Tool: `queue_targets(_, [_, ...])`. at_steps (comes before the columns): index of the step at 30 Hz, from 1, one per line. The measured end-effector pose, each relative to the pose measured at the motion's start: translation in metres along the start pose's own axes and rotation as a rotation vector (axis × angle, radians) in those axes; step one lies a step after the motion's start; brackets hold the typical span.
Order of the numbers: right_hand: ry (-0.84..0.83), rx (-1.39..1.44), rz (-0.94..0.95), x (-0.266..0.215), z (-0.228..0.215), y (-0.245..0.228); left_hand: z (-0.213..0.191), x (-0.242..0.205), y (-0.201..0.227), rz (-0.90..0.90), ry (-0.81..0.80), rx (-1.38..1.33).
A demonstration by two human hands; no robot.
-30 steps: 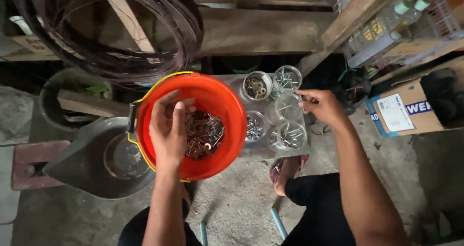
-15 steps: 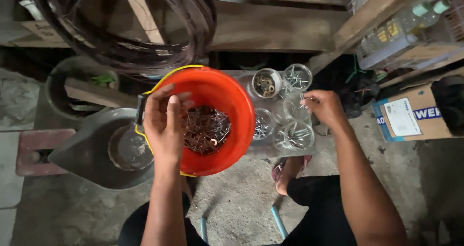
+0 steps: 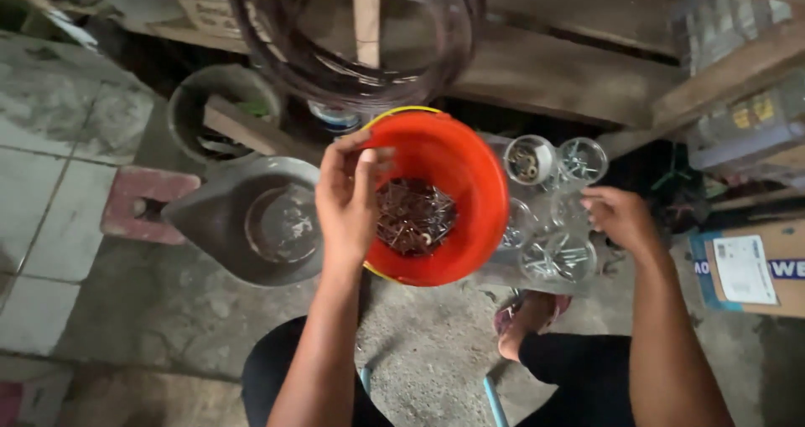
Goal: The person sorts mixed fasteners from a red bucket into several clear jars. They pick up handfuls of nails and screws, separate them by type, and place each category into a corresponding jar on the floor.
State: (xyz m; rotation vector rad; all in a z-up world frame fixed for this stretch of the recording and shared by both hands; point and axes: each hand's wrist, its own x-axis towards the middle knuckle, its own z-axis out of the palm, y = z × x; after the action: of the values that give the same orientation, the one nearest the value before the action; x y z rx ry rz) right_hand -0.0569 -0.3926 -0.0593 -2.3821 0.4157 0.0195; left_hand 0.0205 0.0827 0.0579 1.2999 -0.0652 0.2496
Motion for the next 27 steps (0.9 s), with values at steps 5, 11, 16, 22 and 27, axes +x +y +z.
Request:
queue_targets(5, [0.106, -0.155, -0.035, -0.030, -0.004, -0.106, -0.006, 0.002, 0.019, -0.105, 0.034, -0.047])
queue_targets(11, [-0.040, 0.074, -0.336, -0.049, 0.046, -0.232, -0.012, 0.009, 0.006, 0.020, 0.061, -0.106])
queue_targets(16, [-0.506, -0.017, -0.636, -0.026, 0.127, -0.300, -0.012, 0.008, 0.003, 0.023, 0.067, -0.179])
queue_targets(22, [-0.710, -0.367, -0.820, 0.028, 0.237, -0.232, -0.017, 0.008, 0.005, 0.016, 0.060, -0.200])
queue_targets(27, [-0.665, -0.415, -0.603, 0.011, 0.242, -0.255, -0.020, 0.011, 0.009, 0.029, 0.069, -0.195])
